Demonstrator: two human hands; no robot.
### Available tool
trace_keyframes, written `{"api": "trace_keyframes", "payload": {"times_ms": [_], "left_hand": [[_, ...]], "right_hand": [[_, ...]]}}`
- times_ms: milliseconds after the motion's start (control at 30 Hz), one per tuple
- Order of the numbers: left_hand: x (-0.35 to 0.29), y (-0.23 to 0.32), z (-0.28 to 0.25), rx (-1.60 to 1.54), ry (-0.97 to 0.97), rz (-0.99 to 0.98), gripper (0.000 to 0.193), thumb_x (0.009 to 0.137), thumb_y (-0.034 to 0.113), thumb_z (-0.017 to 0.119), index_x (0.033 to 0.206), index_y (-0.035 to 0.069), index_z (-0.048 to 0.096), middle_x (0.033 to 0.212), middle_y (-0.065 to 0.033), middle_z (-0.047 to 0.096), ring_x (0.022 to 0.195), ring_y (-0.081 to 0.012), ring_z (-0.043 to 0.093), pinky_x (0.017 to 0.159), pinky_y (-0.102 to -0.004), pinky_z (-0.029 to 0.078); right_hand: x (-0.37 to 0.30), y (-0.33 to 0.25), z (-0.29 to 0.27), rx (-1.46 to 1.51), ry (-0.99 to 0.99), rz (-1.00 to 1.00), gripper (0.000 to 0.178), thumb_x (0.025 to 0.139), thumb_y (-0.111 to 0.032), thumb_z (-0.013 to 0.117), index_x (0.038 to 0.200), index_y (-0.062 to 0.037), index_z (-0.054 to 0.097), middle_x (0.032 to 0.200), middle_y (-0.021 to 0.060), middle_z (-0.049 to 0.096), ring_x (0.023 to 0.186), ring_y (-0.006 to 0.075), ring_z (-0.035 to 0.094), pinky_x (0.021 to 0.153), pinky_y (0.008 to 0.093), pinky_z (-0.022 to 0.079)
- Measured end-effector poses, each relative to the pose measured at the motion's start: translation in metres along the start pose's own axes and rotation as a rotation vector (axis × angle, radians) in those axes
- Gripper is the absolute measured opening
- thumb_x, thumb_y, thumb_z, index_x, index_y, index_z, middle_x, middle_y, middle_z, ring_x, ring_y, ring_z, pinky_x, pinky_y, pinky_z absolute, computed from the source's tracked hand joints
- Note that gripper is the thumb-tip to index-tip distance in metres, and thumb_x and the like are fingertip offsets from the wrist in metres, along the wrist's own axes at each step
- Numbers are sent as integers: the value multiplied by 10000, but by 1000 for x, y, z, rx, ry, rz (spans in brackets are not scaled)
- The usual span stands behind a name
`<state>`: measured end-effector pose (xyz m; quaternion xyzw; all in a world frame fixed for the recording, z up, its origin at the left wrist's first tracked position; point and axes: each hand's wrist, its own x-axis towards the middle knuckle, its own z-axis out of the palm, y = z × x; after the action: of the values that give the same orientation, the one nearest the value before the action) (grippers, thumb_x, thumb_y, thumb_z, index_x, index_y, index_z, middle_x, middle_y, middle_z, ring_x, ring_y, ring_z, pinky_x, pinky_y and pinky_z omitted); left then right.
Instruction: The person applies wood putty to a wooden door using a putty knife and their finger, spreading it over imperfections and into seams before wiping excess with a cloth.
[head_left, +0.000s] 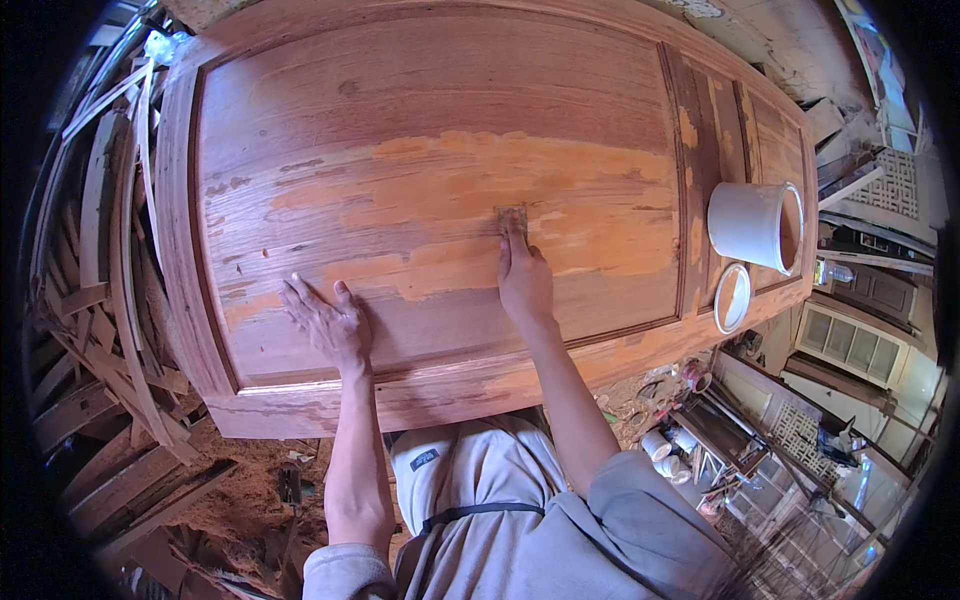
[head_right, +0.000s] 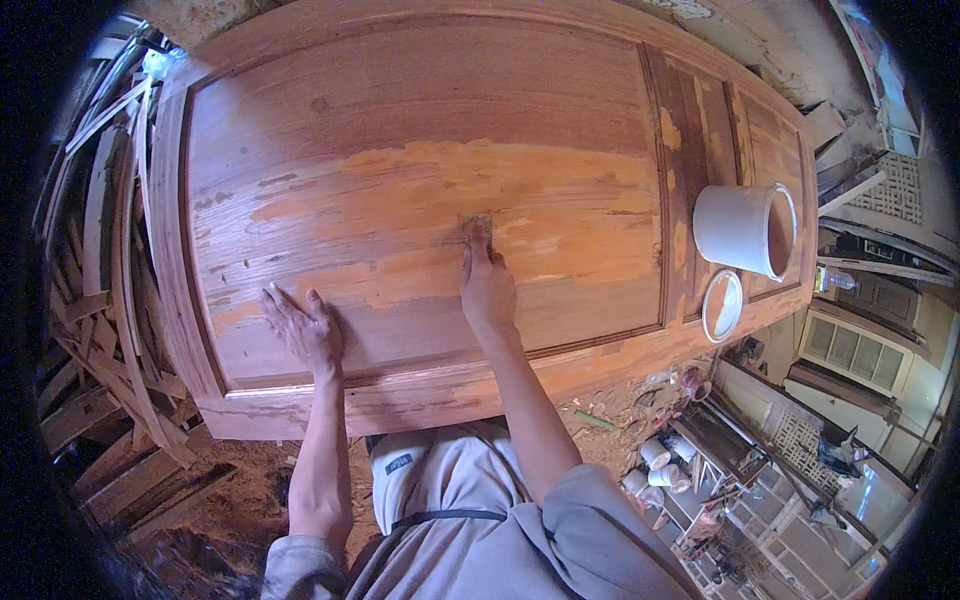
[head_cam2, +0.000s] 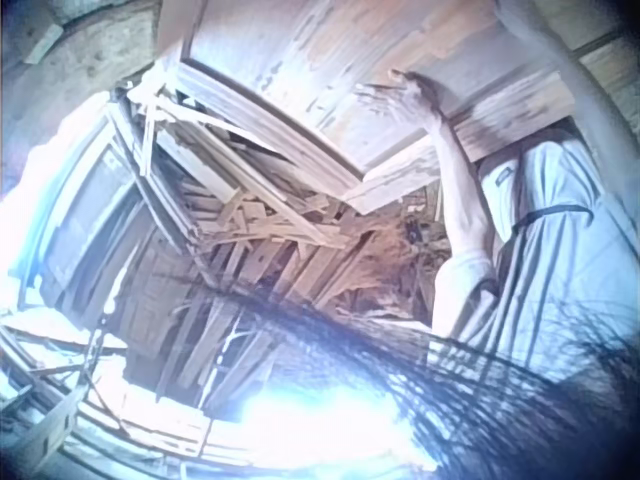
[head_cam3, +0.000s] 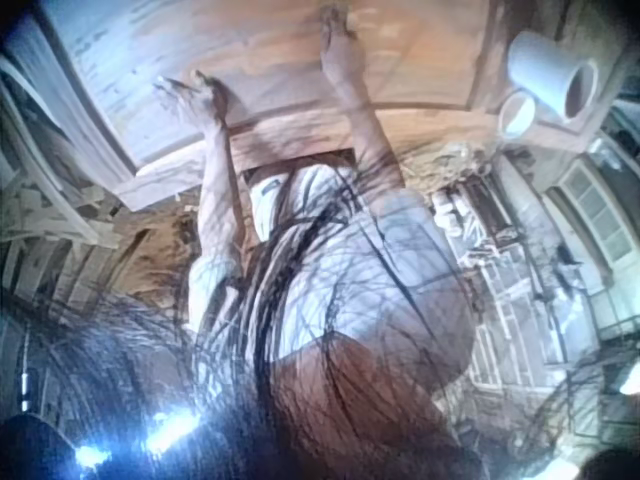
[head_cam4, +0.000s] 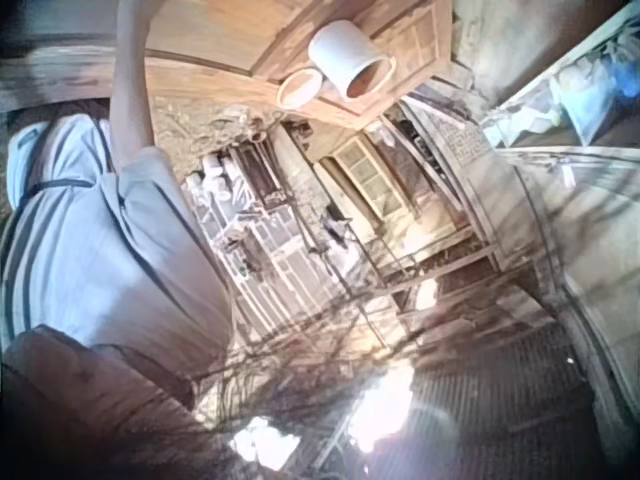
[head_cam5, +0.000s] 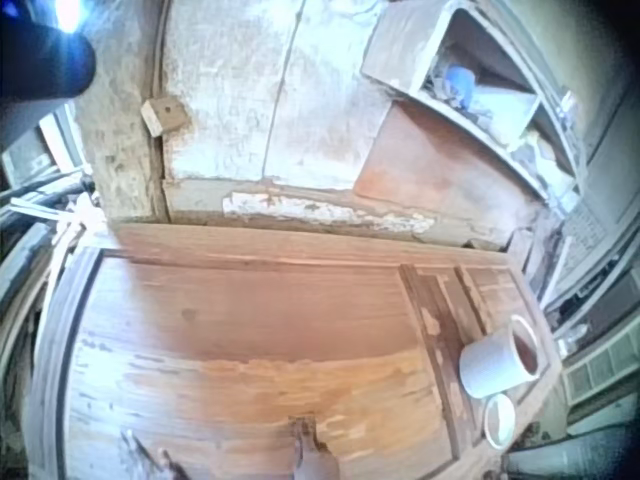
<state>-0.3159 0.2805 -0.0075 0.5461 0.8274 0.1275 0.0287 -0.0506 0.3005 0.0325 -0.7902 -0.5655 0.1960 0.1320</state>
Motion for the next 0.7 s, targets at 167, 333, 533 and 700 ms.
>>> {"api": "trace_keyframes", "payload": {"times_ms": [167, 333, 533, 700], "left_hand": [[1, 0, -7, -21, 2, -20, 715, 975, 432, 480, 1506, 15, 242, 1551, -231, 256, 1443, -381, 233, 1175, -508, 180], [0, 2, -5, -50, -3, -19, 723, 964, 403, 518, 1509, 19, 237, 1551, -230, 256, 1449, -379, 219, 1174, -508, 180], [-1, 3, -4, -82, 8, -22, 704, 977, 447, 476, 1494, 15, 272, 1544, -236, 267, 1447, -368, 228, 1176, -486, 176], [-1, -3, -3, -71, 2, -35, 716, 972, 434, 491, 1496, 7, 256, 1547, -232, 262, 1451, -369, 218, 1174, -501, 175]], "right_hand": [[-15, -8, -10, -71, -141, 76, 425, 977, -231, 505, 1389, -126, 495, 774, 279, 626, 719, 432, 638, 672, 528, 514], [33, -5, -59, -251, -366, -304, 360, 985, -326, 491, 1331, -243, 542, 798, 213, 653, 731, 402, 650, 666, 517, 530], [82, 21, -86, -519, -536, -449, 303, 971, -392, 495, 1248, -282, 549, 835, 170, 670, 774, 372, 682, 669, 507, 558], [91, 34, -114, -601, -552, -443, 311, 983, -400, 470, 1267, -295, 538, 794, 163, 667, 757, 366, 684, 675, 502, 559]]}}
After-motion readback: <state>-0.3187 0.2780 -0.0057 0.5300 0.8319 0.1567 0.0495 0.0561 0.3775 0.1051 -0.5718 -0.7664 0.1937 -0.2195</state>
